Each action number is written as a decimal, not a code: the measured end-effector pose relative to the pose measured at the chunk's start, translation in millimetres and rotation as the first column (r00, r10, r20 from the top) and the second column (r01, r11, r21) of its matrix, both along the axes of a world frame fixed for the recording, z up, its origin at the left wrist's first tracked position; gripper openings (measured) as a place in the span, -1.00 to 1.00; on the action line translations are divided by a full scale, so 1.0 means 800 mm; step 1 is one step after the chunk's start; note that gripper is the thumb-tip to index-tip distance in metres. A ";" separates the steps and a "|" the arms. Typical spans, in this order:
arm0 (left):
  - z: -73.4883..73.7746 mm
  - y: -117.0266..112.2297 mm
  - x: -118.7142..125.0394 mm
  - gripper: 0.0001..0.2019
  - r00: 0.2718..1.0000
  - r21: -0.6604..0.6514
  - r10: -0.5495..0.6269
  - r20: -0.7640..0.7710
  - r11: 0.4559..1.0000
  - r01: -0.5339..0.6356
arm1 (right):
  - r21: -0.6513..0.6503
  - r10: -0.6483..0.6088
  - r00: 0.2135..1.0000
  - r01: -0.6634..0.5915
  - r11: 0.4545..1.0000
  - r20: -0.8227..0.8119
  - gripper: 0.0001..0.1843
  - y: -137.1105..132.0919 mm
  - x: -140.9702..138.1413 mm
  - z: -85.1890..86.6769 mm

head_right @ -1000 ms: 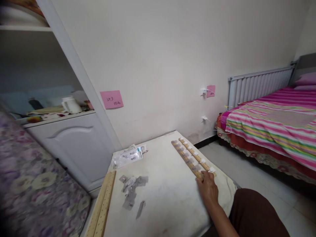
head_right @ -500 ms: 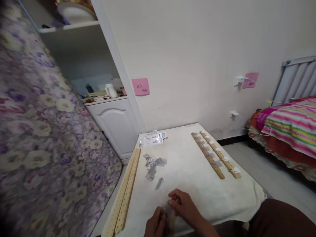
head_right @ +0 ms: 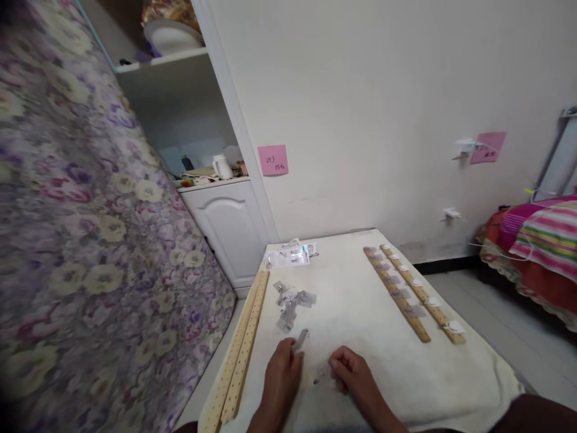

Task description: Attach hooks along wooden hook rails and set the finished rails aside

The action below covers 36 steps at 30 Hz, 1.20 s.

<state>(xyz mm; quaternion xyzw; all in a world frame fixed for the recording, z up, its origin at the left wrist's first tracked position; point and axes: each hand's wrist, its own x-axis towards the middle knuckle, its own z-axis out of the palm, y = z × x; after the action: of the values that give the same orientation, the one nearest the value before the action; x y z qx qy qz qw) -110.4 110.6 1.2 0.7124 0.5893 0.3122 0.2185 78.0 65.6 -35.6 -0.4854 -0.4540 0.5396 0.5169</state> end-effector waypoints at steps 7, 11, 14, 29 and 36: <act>-0.010 0.051 0.016 -0.79 0.984 -0.119 0.105 0.143 0.989 -0.088 | -0.007 0.002 0.999 -0.001 1.000 0.042 -0.60 -0.008 0.000 0.005; -0.012 0.052 0.015 -0.76 0.965 -0.178 0.141 0.222 0.979 -0.102 | -0.035 -0.013 0.995 0.016 0.999 0.100 -0.58 -0.012 0.000 0.008; -0.009 0.031 0.009 -0.71 0.962 -0.162 0.126 0.243 0.983 -0.088 | -0.043 -0.007 0.993 0.012 0.999 0.114 -0.58 -0.012 0.000 0.009; -0.025 -0.071 -0.135 -0.57 0.682 0.301 0.429 -0.593 0.903 -0.307 | 0.022 -0.244 0.964 0.243 0.970 0.105 -0.66 0.049 -0.018 0.001; -0.007 -0.069 -0.168 -0.44 0.797 0.080 0.119 -0.592 0.993 -0.089 | 0.152 -0.285 0.935 0.257 0.954 0.213 -0.52 0.044 -0.015 -0.020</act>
<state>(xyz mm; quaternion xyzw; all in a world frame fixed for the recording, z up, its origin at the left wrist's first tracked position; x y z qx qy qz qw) -244.4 55.7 -4.4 0.7459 0.6586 0.0985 -0.0123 65.8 101.0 -51.7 -0.5705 -0.4721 0.3738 0.5585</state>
